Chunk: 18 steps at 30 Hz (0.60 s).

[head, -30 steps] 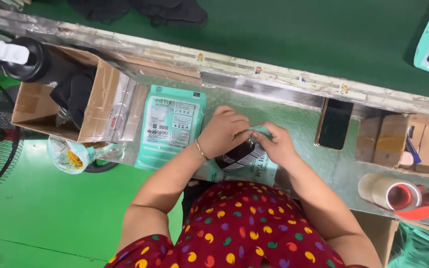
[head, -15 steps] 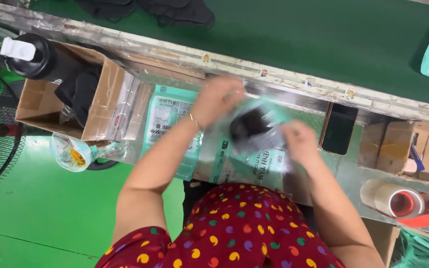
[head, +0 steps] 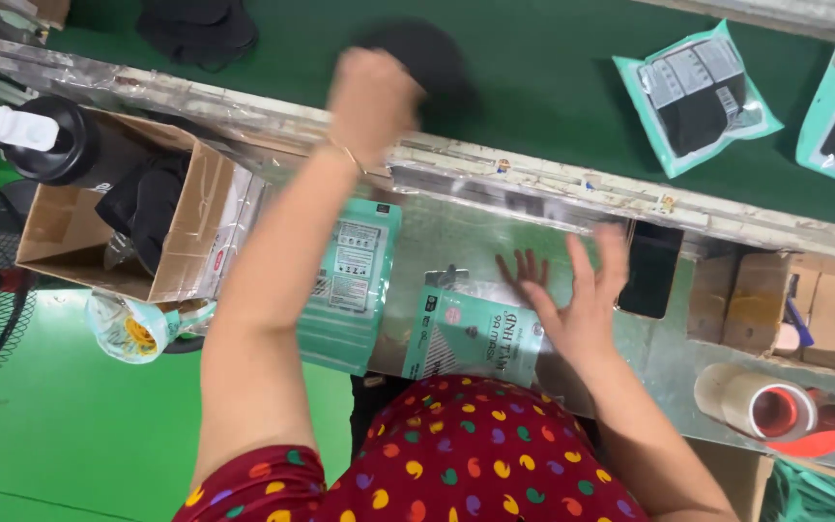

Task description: Manually placing black face masks into individual green plastic packaging bags on a conveyor line.

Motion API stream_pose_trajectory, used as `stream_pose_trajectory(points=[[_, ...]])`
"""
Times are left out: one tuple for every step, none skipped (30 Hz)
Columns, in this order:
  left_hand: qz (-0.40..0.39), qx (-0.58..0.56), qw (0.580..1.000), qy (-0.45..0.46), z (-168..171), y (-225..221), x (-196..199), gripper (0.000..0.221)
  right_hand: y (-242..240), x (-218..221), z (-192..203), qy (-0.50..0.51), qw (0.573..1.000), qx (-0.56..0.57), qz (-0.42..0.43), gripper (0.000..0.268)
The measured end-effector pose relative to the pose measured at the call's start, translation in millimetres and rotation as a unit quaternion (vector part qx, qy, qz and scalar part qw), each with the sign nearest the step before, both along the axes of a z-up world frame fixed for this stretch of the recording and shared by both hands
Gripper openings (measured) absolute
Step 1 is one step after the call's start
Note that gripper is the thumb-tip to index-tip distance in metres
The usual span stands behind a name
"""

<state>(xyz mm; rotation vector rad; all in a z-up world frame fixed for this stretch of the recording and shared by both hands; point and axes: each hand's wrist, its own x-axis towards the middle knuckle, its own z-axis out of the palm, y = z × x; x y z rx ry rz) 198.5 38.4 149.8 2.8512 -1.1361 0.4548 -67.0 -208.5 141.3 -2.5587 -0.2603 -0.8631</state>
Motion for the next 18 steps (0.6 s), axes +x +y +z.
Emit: stream_pose_trajectory(points=[[-0.001,0.003,1.0,0.003,-5,-10,-25,0.013,-1,8,1,0.003,1.0,0.003,-0.001,0.063],[-0.188,-0.077,0.973,0.107,-13,-21,-56,0.024,-5,13,2,0.028,0.999,-0.036,0.002,0.07],[-0.363,-0.157,0.896,0.204,-19,-31,-87,0.041,-7,17,5,0.053,0.996,-0.075,0.006,0.081],[-0.361,-0.158,0.897,0.203,-23,-29,-110,0.041,-25,13,-28,0.052,0.996,-0.075,0.008,0.081],[-0.375,-0.23,0.882,0.172,-27,-27,-133,0.046,-42,9,-59,0.086,0.994,-0.002,0.073,0.081],[-0.39,-0.297,0.861,0.138,-30,-25,-153,0.054,-59,7,-91,0.116,0.981,0.073,0.136,0.083],[-0.391,-0.294,0.862,0.134,-49,-25,-157,0.054,-51,8,-98,0.111,0.982,0.073,0.137,0.083],[-0.28,-0.355,0.866,0.213,-70,-26,-164,0.072,-43,5,-104,0.147,0.966,0.163,0.135,0.087],[-0.163,-0.407,0.851,0.288,-92,-26,-171,0.092,-36,2,-111,0.184,0.94,0.254,0.136,0.092],[-0.16,-0.41,0.849,0.292,-104,-31,-179,0.092,-32,-3,-112,0.19,0.939,0.252,0.135,0.092],[-0.142,-0.416,0.837,0.326,-117,-36,-187,0.108,-28,-8,-113,0.205,0.901,0.346,0.162,0.101],[-0.125,-0.416,0.827,0.357,-127,-38,-189,0.124,-22,-8,-115,0.213,0.853,0.439,0.187,0.111],[-0.125,-0.416,0.827,0.357,-131,-41,-189,0.124,-22,-4,-119,0.213,0.853,0.439,0.187,0.111],[-0.165,-0.396,0.812,0.396,-135,-42,-195,0.133,-21,-5,-123,0.219,0.836,0.459,0.206,0.114],[-0.205,-0.376,0.793,0.433,-138,-44,-201,0.143,-20,-8,-127,0.225,0.819,0.478,0.224,0.116],[-0.206,-0.375,0.795,0.43,-142,-44,-196,0.143,-29,-15,-147,0.223,0.819,0.477,0.227,0.116],[-0.12,-0.37,0.782,0.487,-144,-45,-190,0.126,-38,-22,-167,0.23,0.861,0.395,0.223,0.082],[-0.037,-0.359,0.762,0.538,-146,-46,-177,0.111,-49,-21,-186,0.232,0.897,0.308,0.217,0.052]])
